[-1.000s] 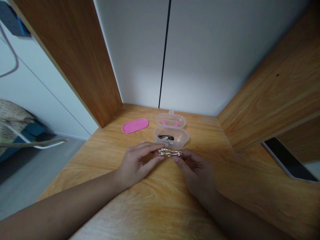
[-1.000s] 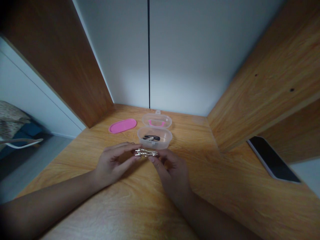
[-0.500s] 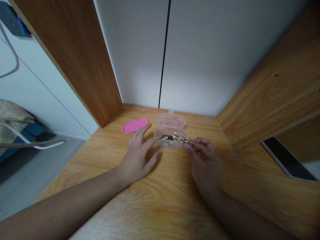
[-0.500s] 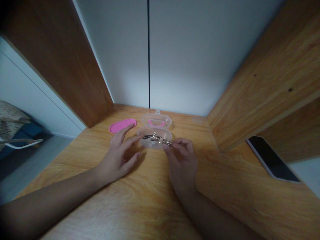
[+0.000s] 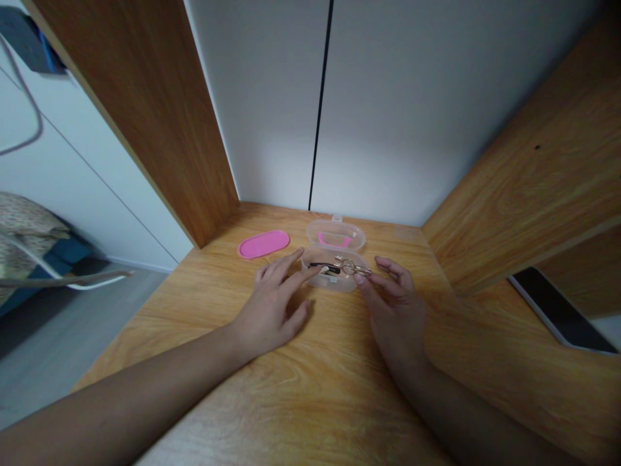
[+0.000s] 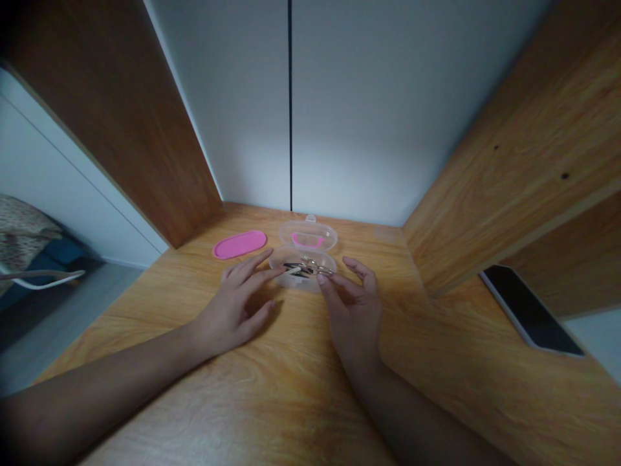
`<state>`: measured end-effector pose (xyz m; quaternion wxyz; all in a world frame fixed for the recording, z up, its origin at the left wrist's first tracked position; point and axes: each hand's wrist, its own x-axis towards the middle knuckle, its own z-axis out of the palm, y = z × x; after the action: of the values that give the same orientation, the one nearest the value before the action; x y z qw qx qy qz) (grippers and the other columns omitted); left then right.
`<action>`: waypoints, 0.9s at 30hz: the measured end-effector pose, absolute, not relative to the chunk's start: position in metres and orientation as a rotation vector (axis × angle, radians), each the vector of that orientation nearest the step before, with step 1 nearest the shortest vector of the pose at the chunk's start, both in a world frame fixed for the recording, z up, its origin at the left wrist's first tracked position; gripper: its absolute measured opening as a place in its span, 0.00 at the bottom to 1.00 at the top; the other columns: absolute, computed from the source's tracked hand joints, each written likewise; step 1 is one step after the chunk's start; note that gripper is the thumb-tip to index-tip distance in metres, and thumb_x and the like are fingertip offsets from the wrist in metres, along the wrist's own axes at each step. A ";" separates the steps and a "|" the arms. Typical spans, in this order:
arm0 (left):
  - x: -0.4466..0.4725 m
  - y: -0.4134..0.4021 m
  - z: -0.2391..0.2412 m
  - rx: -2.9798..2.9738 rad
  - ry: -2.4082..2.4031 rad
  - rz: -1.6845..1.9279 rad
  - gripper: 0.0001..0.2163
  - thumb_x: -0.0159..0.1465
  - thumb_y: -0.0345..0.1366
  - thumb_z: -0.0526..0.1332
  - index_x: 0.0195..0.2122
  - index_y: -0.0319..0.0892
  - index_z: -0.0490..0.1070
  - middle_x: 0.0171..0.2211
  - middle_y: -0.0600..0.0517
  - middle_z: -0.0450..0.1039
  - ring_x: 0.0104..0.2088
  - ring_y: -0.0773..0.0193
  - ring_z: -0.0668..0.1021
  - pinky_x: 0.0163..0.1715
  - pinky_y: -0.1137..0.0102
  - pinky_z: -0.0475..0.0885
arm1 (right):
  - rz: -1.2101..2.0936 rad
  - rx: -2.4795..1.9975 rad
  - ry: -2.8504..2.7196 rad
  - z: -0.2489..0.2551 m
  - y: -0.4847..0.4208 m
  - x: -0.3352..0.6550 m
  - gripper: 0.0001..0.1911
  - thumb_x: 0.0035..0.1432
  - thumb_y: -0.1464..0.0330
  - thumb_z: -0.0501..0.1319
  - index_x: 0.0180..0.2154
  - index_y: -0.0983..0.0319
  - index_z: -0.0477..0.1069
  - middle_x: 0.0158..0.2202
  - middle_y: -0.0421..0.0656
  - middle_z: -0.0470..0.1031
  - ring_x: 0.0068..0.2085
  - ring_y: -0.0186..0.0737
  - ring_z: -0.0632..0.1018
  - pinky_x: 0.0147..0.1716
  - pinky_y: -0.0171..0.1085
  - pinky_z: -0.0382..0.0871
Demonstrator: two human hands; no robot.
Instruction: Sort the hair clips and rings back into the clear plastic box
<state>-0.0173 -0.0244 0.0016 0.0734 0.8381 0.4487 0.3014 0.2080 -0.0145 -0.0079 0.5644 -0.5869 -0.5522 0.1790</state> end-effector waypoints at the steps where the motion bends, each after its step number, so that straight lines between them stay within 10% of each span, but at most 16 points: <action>1: -0.017 -0.024 0.001 2.516 1.344 0.902 0.24 0.66 0.35 0.59 0.64 0.49 0.61 0.70 0.41 0.54 0.68 0.46 0.61 0.61 0.49 0.60 | 0.424 -1.383 -1.291 -0.007 -0.015 0.208 0.12 0.55 0.56 0.68 0.32 0.57 0.83 0.53 0.47 0.73 0.56 0.50 0.74 0.61 0.53 0.64; 27: -0.017 -0.026 0.002 2.525 1.353 0.875 0.24 0.67 0.36 0.58 0.65 0.49 0.59 0.70 0.41 0.53 0.68 0.47 0.60 0.61 0.50 0.59 | 0.506 -1.293 -1.398 -0.010 -0.012 0.208 0.16 0.60 0.59 0.64 0.49 0.55 0.79 0.55 0.48 0.71 0.56 0.48 0.73 0.59 0.54 0.67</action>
<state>-0.0172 -0.0256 0.0023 0.0729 0.8407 0.4505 0.2914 0.2075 -0.0124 -0.0097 0.5526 -0.5469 -0.5914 0.2140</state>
